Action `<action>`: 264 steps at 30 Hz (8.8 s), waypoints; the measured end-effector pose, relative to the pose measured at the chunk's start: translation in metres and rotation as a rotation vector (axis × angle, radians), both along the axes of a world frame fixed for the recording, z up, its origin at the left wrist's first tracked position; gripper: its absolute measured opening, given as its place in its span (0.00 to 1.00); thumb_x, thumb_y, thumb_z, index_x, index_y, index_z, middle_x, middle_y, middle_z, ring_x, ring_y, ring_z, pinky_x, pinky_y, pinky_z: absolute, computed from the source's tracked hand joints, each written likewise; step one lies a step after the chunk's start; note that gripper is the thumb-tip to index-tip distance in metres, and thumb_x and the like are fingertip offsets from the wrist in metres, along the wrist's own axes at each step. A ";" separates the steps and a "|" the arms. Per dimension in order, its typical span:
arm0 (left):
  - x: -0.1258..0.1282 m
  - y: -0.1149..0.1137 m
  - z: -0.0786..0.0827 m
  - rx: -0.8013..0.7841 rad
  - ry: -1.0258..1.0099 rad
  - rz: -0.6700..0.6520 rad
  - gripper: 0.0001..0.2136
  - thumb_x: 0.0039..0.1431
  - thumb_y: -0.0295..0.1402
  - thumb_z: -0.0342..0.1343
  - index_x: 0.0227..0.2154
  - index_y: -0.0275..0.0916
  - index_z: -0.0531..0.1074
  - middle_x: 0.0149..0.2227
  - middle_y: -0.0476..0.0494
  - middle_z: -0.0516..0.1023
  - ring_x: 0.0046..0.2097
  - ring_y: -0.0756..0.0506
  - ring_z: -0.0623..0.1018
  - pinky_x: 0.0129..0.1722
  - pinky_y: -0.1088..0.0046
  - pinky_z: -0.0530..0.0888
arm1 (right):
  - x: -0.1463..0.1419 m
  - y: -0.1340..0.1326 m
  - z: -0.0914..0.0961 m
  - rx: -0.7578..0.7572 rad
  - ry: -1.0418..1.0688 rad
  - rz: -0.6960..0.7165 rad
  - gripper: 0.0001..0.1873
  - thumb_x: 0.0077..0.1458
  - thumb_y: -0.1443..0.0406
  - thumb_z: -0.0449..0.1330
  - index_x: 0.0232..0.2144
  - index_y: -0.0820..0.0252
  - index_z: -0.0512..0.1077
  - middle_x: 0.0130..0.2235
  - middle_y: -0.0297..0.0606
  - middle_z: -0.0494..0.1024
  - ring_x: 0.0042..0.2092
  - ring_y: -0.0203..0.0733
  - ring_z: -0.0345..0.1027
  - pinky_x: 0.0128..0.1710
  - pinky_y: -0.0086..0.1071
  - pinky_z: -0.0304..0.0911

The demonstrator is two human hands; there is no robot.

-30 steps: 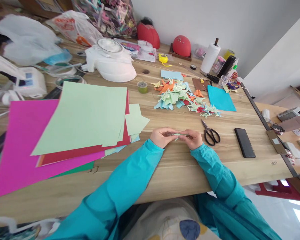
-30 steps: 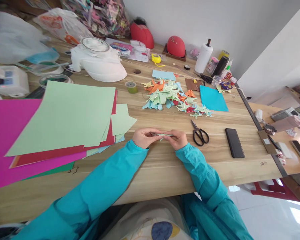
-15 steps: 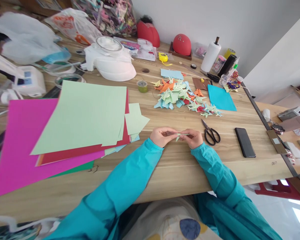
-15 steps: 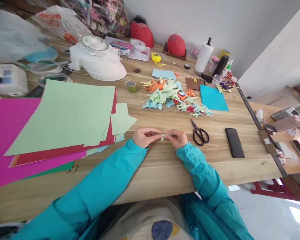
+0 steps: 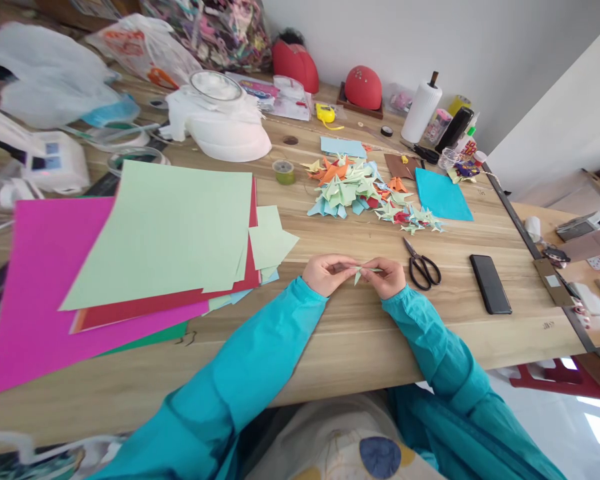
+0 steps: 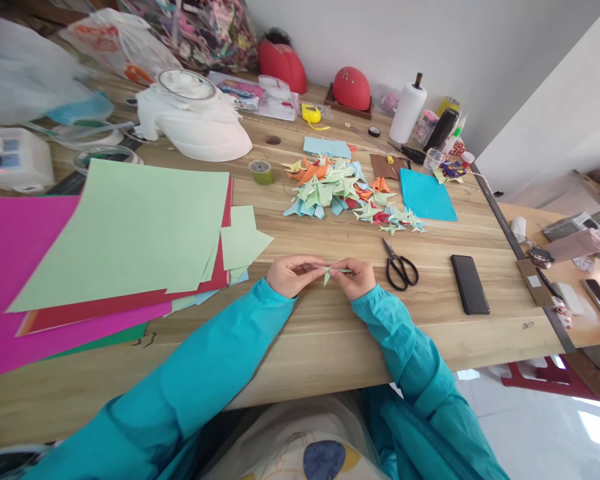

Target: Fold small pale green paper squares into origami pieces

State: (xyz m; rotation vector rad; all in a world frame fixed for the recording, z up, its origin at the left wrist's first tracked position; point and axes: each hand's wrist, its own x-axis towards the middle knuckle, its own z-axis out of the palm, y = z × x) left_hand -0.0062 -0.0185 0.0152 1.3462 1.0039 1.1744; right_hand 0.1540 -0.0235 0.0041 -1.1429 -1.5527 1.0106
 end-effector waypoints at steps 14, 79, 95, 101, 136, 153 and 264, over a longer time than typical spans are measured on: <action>0.002 0.002 -0.005 -0.072 -0.060 -0.009 0.13 0.33 0.38 0.65 0.23 0.34 0.76 0.26 0.41 0.79 0.29 0.45 0.77 0.30 0.71 0.75 | -0.001 0.001 -0.003 -0.080 0.085 0.013 0.14 0.40 0.57 0.64 0.25 0.63 0.73 0.24 0.39 0.75 0.24 0.36 0.68 0.24 0.29 0.66; -0.006 -0.002 0.011 0.070 0.024 -0.096 0.06 0.46 0.31 0.57 0.23 0.33 0.75 0.20 0.47 0.73 0.21 0.52 0.71 0.20 0.79 0.68 | 0.007 0.005 0.005 -0.050 0.227 0.228 0.09 0.45 0.62 0.61 0.31 0.60 0.75 0.26 0.36 0.76 0.25 0.34 0.69 0.27 0.30 0.67; -0.004 0.001 -0.005 0.693 0.329 0.090 0.05 0.49 0.27 0.55 0.24 0.35 0.75 0.25 0.42 0.77 0.27 0.50 0.75 0.28 0.76 0.72 | 0.005 0.005 0.010 0.336 -0.303 0.088 0.08 0.48 0.62 0.60 0.30 0.59 0.76 0.29 0.39 0.79 0.30 0.37 0.72 0.31 0.28 0.67; -0.005 0.002 -0.006 0.729 0.353 0.096 0.04 0.50 0.26 0.55 0.26 0.35 0.75 0.26 0.42 0.77 0.28 0.50 0.75 0.28 0.77 0.73 | 0.008 0.005 0.009 0.426 -0.418 0.080 0.07 0.51 0.63 0.58 0.31 0.57 0.76 0.30 0.37 0.79 0.32 0.36 0.72 0.33 0.26 0.67; -0.004 0.002 -0.003 0.670 0.333 0.050 0.04 0.50 0.29 0.56 0.26 0.36 0.75 0.27 0.42 0.78 0.29 0.50 0.76 0.29 0.76 0.73 | 0.009 0.006 0.011 0.263 -0.324 0.094 0.06 0.47 0.64 0.61 0.28 0.58 0.77 0.28 0.37 0.79 0.30 0.38 0.73 0.32 0.28 0.68; -0.003 0.001 -0.003 0.595 0.363 0.040 0.05 0.52 0.29 0.54 0.25 0.35 0.74 0.25 0.43 0.76 0.27 0.50 0.75 0.28 0.76 0.72 | 0.007 0.006 0.009 0.201 -0.309 0.066 0.06 0.46 0.64 0.60 0.27 0.59 0.77 0.27 0.38 0.79 0.30 0.38 0.73 0.31 0.28 0.68; -0.006 -0.001 -0.013 0.727 0.573 0.097 0.07 0.52 0.28 0.50 0.25 0.37 0.73 0.25 0.44 0.76 0.28 0.49 0.74 0.28 0.76 0.70 | 0.017 0.011 -0.001 0.716 -0.776 0.106 0.11 0.55 0.71 0.50 0.33 0.63 0.72 0.31 0.42 0.77 0.33 0.38 0.70 0.34 0.29 0.67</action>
